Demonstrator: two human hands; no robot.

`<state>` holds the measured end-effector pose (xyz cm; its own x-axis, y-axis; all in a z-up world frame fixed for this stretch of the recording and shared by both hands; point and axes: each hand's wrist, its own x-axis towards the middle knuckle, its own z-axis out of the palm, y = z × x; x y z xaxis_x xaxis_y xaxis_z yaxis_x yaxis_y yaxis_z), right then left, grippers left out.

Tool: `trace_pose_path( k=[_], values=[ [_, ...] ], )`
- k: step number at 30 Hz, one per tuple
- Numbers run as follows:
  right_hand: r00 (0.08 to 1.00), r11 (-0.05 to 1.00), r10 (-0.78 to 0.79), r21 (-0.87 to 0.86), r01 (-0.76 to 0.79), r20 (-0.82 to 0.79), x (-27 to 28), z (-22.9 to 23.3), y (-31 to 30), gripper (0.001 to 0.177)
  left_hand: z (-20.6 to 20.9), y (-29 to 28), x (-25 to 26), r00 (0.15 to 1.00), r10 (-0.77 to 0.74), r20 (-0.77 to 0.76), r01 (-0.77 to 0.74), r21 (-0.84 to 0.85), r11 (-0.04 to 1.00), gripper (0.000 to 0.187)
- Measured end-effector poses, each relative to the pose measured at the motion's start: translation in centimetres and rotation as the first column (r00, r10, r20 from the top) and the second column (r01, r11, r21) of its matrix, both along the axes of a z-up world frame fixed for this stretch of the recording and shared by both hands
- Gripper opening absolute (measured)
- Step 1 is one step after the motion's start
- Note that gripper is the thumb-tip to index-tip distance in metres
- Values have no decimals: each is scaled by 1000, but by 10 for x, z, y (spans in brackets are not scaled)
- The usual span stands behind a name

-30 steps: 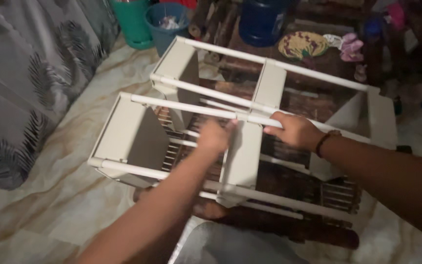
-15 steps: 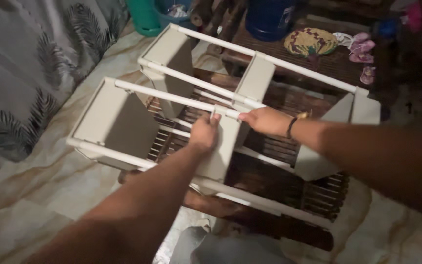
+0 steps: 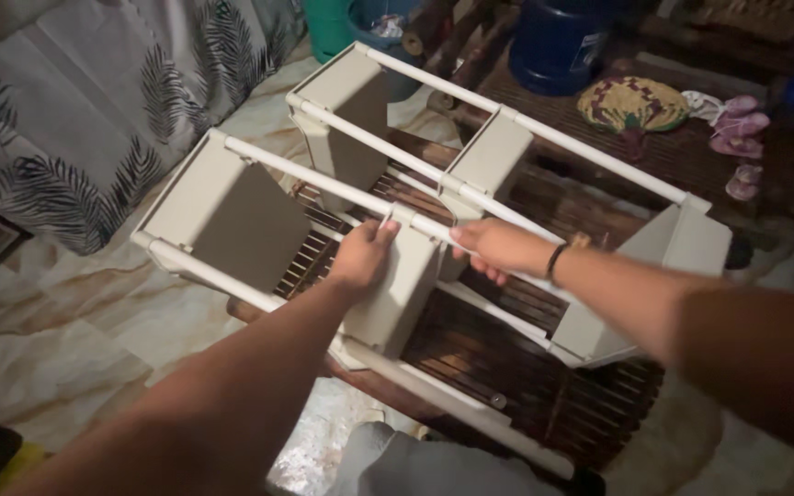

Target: The person disassembles a beige plastic rolling cart by removing the vertical support rods and detaching each shelf tray from the frame. The cart is taken apart piece by piece and the components are placed on a nearby wooden bench.

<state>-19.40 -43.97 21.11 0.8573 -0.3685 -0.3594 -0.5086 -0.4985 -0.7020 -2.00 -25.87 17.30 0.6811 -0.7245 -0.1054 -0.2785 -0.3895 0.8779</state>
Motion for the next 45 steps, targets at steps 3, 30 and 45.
trace_pose_path(
  k=[3, 30, 45],
  values=[
    [944, 735, 95, 662, 149, -317, -13, 7, -36, 43, 4, 7, -2, 1000, -3, 14, 3, 1, 1000, 55],
    [953, 875, 23, 468, 127, -301, -70, 10, 44, 35, 6, 6, 8, 996, 76, -39, -75, 37, 997, 49],
    [886, 586, 295, 800, 128, -358, -42, -16, 88, 42, 33, 101, 11, 748, -501, 435, 171, 603, 779, 65]
  ],
)
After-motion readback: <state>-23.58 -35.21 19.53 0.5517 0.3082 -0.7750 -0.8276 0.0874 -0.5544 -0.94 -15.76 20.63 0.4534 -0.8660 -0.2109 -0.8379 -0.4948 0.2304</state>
